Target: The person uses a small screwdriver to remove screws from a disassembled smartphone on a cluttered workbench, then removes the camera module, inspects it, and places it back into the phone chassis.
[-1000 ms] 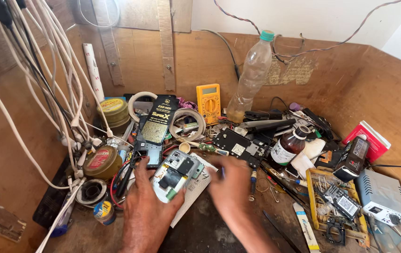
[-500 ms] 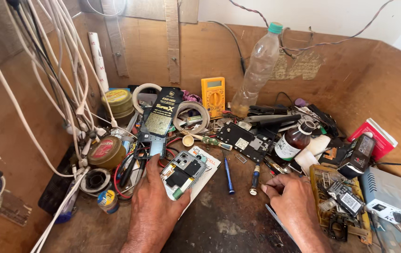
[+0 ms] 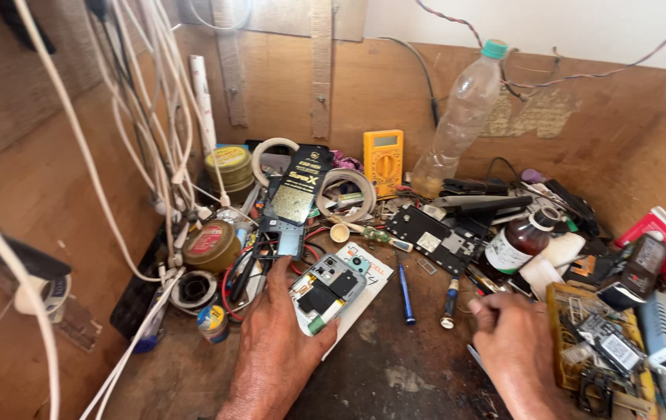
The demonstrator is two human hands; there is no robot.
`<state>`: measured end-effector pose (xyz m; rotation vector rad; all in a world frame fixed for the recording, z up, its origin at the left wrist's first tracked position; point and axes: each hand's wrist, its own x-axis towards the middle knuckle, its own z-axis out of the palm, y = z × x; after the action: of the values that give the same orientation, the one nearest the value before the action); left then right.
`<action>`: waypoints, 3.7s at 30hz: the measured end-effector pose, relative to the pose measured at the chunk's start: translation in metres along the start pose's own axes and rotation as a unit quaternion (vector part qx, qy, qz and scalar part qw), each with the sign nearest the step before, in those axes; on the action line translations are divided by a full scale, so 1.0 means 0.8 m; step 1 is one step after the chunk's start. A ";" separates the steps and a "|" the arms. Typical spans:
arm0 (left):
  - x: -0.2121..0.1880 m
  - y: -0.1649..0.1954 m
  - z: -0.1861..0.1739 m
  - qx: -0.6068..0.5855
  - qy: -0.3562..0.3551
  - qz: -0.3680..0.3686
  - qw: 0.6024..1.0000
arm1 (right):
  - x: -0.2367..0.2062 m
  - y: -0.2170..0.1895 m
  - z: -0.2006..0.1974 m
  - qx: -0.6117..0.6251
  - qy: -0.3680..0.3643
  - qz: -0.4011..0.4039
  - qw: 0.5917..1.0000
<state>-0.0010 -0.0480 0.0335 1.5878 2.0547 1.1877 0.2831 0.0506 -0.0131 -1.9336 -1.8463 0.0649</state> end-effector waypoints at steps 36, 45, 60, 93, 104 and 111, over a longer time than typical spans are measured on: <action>0.017 0.021 0.026 0.030 -0.052 -0.015 0.998 | 0.028 -0.103 0.069 0.377 -0.089 -0.070 0.919; 0.010 0.014 0.033 0.046 -0.039 0.021 0.998 | 0.035 -0.113 0.054 0.275 -0.036 -0.107 0.955; 0.006 0.015 0.031 0.040 -0.072 -0.004 0.997 | 0.050 -0.145 0.064 0.167 -0.089 -0.177 0.966; 0.003 0.015 0.034 0.023 -0.081 -0.018 0.996 | 0.053 -0.153 0.063 0.163 -0.154 -0.150 0.963; 0.003 0.014 0.036 0.023 -0.062 -0.014 0.998 | 0.059 -0.145 0.064 0.185 -0.121 -0.150 0.964; 0.004 0.017 0.034 0.038 -0.079 -0.024 0.996 | 0.056 -0.153 0.062 0.160 -0.127 -0.163 0.965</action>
<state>0.0244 -0.0326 0.0276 1.6012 2.0469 0.9455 0.1561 0.1068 -0.0013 -1.4374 -2.1425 0.4950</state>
